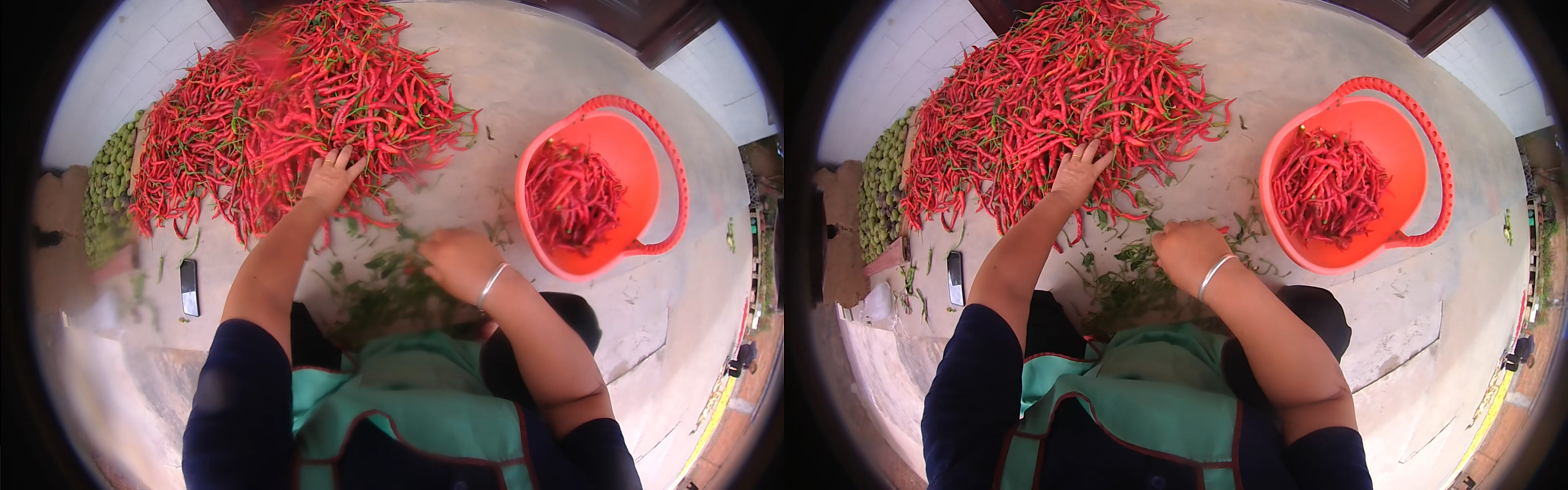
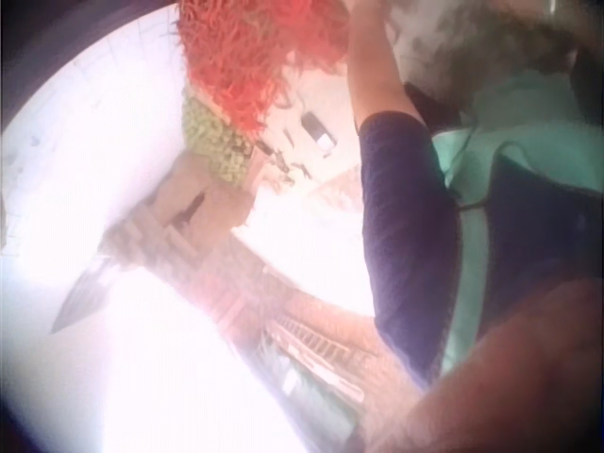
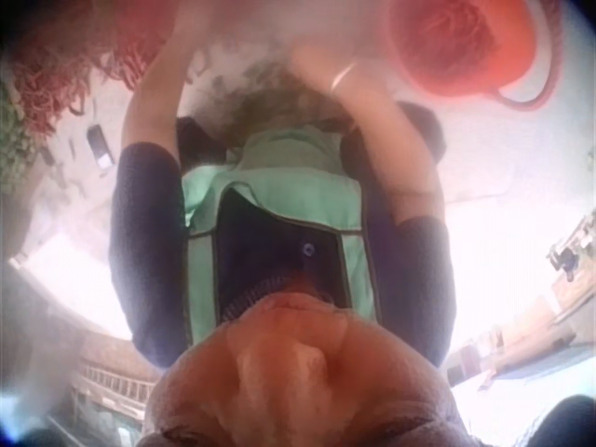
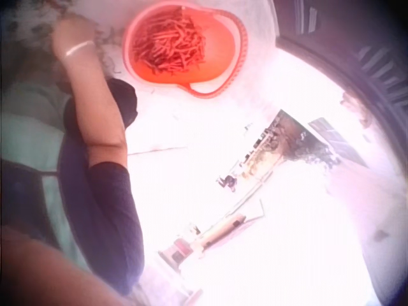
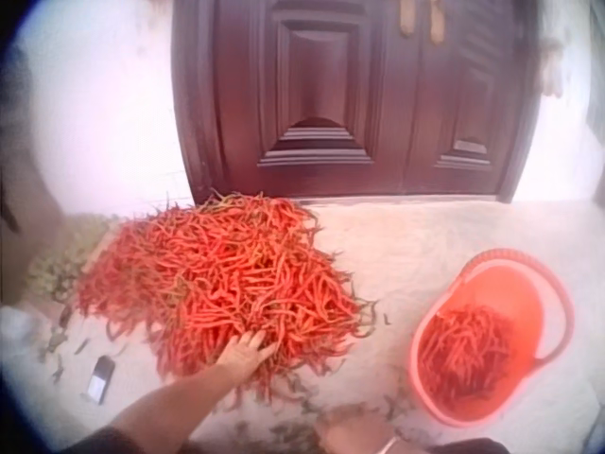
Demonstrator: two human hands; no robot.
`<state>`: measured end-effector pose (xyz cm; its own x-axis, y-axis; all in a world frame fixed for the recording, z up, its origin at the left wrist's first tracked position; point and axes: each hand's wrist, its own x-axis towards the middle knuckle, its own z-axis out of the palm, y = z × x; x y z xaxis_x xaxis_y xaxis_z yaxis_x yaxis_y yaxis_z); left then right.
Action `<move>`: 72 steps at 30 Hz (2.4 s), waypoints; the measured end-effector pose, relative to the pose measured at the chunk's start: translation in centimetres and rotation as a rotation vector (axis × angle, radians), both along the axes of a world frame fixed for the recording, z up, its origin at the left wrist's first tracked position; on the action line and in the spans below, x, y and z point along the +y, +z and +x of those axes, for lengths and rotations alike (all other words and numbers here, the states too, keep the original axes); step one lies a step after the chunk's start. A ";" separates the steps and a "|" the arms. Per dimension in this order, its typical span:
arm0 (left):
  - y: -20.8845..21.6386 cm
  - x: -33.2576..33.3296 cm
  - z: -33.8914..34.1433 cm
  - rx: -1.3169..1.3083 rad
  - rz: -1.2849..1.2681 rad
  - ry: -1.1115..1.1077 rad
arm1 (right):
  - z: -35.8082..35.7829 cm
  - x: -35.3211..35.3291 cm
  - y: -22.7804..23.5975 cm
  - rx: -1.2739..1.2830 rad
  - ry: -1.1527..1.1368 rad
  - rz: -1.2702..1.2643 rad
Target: The person sorts a pile of red chilies on the floor by hand, picking them up individually or in small bunches and placing the stems into a red bucket.
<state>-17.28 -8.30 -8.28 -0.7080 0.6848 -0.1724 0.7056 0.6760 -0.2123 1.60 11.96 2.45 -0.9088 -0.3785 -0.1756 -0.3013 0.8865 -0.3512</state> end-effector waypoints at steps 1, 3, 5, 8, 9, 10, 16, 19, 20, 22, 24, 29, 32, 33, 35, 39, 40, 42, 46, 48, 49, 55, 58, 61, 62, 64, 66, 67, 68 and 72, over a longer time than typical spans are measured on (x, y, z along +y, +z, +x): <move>-0.1 0.4 -0.3 -0.010 -0.026 0.006 | 0.0 0.1 0.0 0.001 -0.001 -0.001; -0.4 0.4 -1.7 0.006 0.057 -0.045 | -0.3 -0.1 0.0 -0.029 0.013 -0.004; -0.2 0.3 -2.8 -0.016 0.120 -0.066 | -0.7 0.0 0.0 -0.050 0.020 -0.007; 3.0 -0.6 -3.2 -0.072 0.403 0.058 | -1.4 0.5 0.1 -0.059 0.006 -0.029; 4.2 -1.1 -3.4 -0.110 0.468 0.108 | -1.7 0.6 0.5 -0.056 -0.007 -0.048; 4.4 -2.1 -4.1 -0.094 0.630 0.145 | -1.9 0.7 0.8 -0.053 -0.018 -0.066; 14.6 -3.2 -5.7 -0.557 1.435 0.535 | -3.7 0.7 1.1 0.020 -0.019 -0.089; 17.7 -2.4 -3.2 -0.752 1.504 0.507 | -5.2 -0.1 1.8 0.297 -0.104 -0.422; 17.6 -2.2 -2.1 -0.767 1.509 0.524 | -5.4 -0.8 2.3 0.371 -0.132 -0.496; 17.0 -0.8 0.8 -0.798 1.547 0.558 | -5.7 -2.3 3.0 0.514 -0.198 -0.628; 16.0 0.3 3.4 -0.927 1.637 0.644 | -6.0 -3.2 2.5 0.424 -0.231 -0.596; 14.5 1.1 7.3 -1.195 1.865 0.715 | -6.7 -4.4 1.4 0.096 -0.221 -0.400; 12.9 -0.2 6.2 -1.161 2.037 0.745 | -6.8 -4.0 -1.0 0.201 -0.232 -0.469; 12.5 -1.0 5.8 -1.080 2.000 0.796 | -6.7 -3.6 -1.0 0.162 -0.241 -0.488; 11.0 -2.8 5.1 -0.926 1.922 0.895 | -6.4 -3.2 -0.6 0.087 -0.263 -0.552; 9.5 -3.3 4.0 -1.028 1.863 0.908 | -7.1 -3.1 -1.2 -0.112 -0.299 -0.671; 9.3 -3.2 3.5 -1.043 1.904 0.927 | -7.3 -3.0 -1.7 -0.118 -0.324 -0.673; 8.6 -4.2 2.0 -1.034 1.915 0.949 | -7.9 -3.5 -2.4 -0.130 -0.366 -0.691; 8.4 -4.5 1.7 -1.072 1.789 0.992 | -9.0 -3.9 -2.9 -0.225 -0.490 -0.990; 8.8 -3.5 2.4 -1.108 1.763 1.006 | -9.4 -3.9 -2.7 -0.400 -0.560 -1.233; 8.3 -3.6 2.3 -1.161 1.774 0.985 | -9.6 -3.9 -2.7 -0.489 -0.597 -1.352; 8.6 -3.2 3.0 -1.438 1.493 0.894 | -10.8 -3.8 -3.4 0.385 -0.410 -0.818; 9.3 -2.9 3.8 -1.464 1.499 0.837 | -10.2 -3.6 -2.3 0.038 -0.463 -0.939; 9.5 -2.7 4.2 -1.524 1.527 0.684 | -9.7 -4.0 -1.7 -0.296 -0.650 -1.234; 9.5 -2.7 4.4 -1.546 1.527 0.624 | -9.6 -4.2 -1.6 -0.339 -0.704 -1.335; 9.1 -2.4 4.7 -1.379 1.406 0.536 | -9.6 -4.1 -0.9 -0.348 -0.709 -1.324; 9.1 -1.9 5.2 -1.315 1.321 0.476 | -9.4 -4.3 -0.3 -0.329 -0.723 -1.350; 9.4 -1.7 5.5 -1.354 1.321 0.473 | -9.2 -4.7 -0.3 -0.306 -0.732 -1.379; 9.6 -1.5 5.8 -1.393 1.321 0.469 | -9.1 -4.8 -0.2 -0.281 -0.739 -1.408; 9.8 -1.1 6.3 -1.414 1.270 0.410 | -8.9 -3.9 -0.7 -0.342 -0.606 -1.293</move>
<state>-11.02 -9.43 1.52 -0.6482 0.7055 -0.2865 -0.3136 0.0955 0.9447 -7.26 8.10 1.78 -0.9672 -0.0202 -0.2531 0.2534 -0.1356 -0.9578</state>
